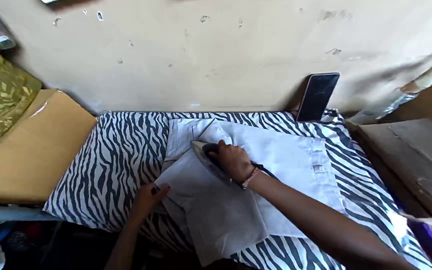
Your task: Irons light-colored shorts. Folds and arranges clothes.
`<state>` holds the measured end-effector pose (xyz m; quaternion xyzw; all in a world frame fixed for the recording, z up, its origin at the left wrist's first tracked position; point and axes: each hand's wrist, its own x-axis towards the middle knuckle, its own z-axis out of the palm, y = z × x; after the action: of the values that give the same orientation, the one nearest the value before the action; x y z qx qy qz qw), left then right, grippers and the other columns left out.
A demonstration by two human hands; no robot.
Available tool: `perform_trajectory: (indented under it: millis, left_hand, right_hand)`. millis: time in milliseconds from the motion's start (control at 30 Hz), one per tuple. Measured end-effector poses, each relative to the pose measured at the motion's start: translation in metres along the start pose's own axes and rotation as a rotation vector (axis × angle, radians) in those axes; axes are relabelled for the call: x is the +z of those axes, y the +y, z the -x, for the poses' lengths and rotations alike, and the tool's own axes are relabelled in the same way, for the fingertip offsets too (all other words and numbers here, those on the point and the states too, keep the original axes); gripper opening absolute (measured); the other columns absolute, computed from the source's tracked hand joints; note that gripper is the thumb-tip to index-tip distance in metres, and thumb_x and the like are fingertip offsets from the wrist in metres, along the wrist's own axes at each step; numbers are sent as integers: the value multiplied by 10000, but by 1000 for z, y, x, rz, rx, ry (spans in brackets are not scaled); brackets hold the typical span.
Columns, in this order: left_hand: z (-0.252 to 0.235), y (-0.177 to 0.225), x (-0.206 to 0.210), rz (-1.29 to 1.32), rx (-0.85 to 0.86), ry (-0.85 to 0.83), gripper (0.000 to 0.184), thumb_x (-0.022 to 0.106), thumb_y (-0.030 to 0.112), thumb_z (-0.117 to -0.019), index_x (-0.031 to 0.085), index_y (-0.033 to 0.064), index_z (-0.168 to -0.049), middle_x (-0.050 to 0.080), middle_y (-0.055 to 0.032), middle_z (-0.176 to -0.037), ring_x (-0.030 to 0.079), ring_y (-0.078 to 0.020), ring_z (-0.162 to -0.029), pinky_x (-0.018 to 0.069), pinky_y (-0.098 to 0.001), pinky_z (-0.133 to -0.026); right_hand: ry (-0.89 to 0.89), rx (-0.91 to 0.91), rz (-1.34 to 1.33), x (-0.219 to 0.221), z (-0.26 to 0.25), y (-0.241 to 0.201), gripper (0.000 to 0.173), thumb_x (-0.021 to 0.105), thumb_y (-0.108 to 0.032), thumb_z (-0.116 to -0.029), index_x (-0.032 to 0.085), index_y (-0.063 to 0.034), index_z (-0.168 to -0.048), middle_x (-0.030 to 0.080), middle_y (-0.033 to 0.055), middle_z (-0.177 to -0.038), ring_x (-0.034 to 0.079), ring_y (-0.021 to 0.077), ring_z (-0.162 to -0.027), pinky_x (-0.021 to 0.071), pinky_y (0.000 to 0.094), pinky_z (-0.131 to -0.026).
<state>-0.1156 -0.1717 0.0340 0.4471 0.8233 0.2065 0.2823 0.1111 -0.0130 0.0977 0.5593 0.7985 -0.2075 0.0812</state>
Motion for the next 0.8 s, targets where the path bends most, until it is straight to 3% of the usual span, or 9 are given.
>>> perform_trajectory:
  millis: [133, 300, 400, 467, 533, 567, 667, 733, 800]
  left_hand:
    - [-11, 16, -15, 116, 134, -10, 303, 640, 201, -1006, 672, -74, -1129, 698, -204, -999, 682, -269, -900, 547, -484, -862]
    - [-90, 89, -35, 38, 345, 78, 259, 634, 121, -1004, 675, -99, -1135, 690, -295, -1056, 665, -427, -1042, 486, -620, -954]
    - [-147, 111, -27, -13, 411, 155, 406, 553, 143, -1046, 521, -64, -1393, 638, -290, -1271, 621, -425, -1209, 458, -585, -1056]
    - [-133, 114, -27, -57, 400, 221, 416, 539, 210, -1056, 530, -59, -1374, 621, -281, -1276, 613, -423, -1193, 470, -583, -1032]
    - [-77, 97, -24, -160, 332, 273, 385, 524, 309, -1064, 658, -39, -1160, 685, -256, -1060, 674, -428, -1009, 526, -623, -870]
    - [-46, 83, -20, -206, 231, 197, 448, 511, 375, -1064, 682, -36, -1115, 691, -261, -1011, 675, -443, -988, 514, -644, -851]
    - [8, 40, 5, -217, -25, -130, 521, 581, 452, -1019, 676, -24, -1209, 697, -260, -1106, 662, -448, -1077, 494, -648, -928]
    - [21, 23, 18, -177, -80, -151, 398, 595, 324, -1030, 668, -25, -1206, 699, -236, -1100, 672, -409, -1060, 506, -595, -935]
    - [33, 20, 18, -140, -128, -85, 330, 578, 245, -1035, 670, -38, -1178, 696, -234, -1086, 674, -396, -1050, 509, -575, -934]
  right_hand:
    - [14, 56, 52, 4, 35, 56, 643, 470, -516, -1075, 524, 58, -1360, 676, 325, -1144, 670, 512, -1090, 527, 643, -882]
    - [156, 159, 74, 5, 89, 155, 652, 531, -543, -1041, 610, 76, -1230, 681, 366, -956, 670, 597, -943, 508, 738, -770]
    - [266, 187, 70, -12, 124, 171, 653, 507, -524, -1052, 607, 99, -1220, 667, 401, -954, 649, 639, -935, 473, 778, -761]
    - [324, 167, 47, -30, 143, 164, 673, 468, -541, -1050, 606, 92, -1234, 671, 394, -953, 649, 639, -919, 467, 780, -743]
    - [383, 49, 59, -42, 148, 149, 702, 441, -588, -1038, 625, 80, -1153, 669, 353, -852, 663, 597, -801, 480, 739, -653]
    - [417, -38, 73, -43, 144, 136, 721, 458, -615, -1021, 643, 77, -1095, 662, 331, -782, 663, 578, -731, 484, 718, -602]
    - [454, -296, 158, -34, 97, 73, 691, 491, -671, -972, 668, -4, -935, 621, 215, -637, 666, 471, -604, 497, 608, -493]
    - [180, -331, 166, -25, 54, 13, 649, 507, -636, -1009, 673, -18, -1120, 698, 247, -857, 708, 483, -838, 543, 625, -673]
    - [-94, -331, 176, -7, 12, -41, 662, 454, -609, -1046, 601, -20, -1311, 685, 278, -1141, 668, 477, -1099, 524, 634, -883]
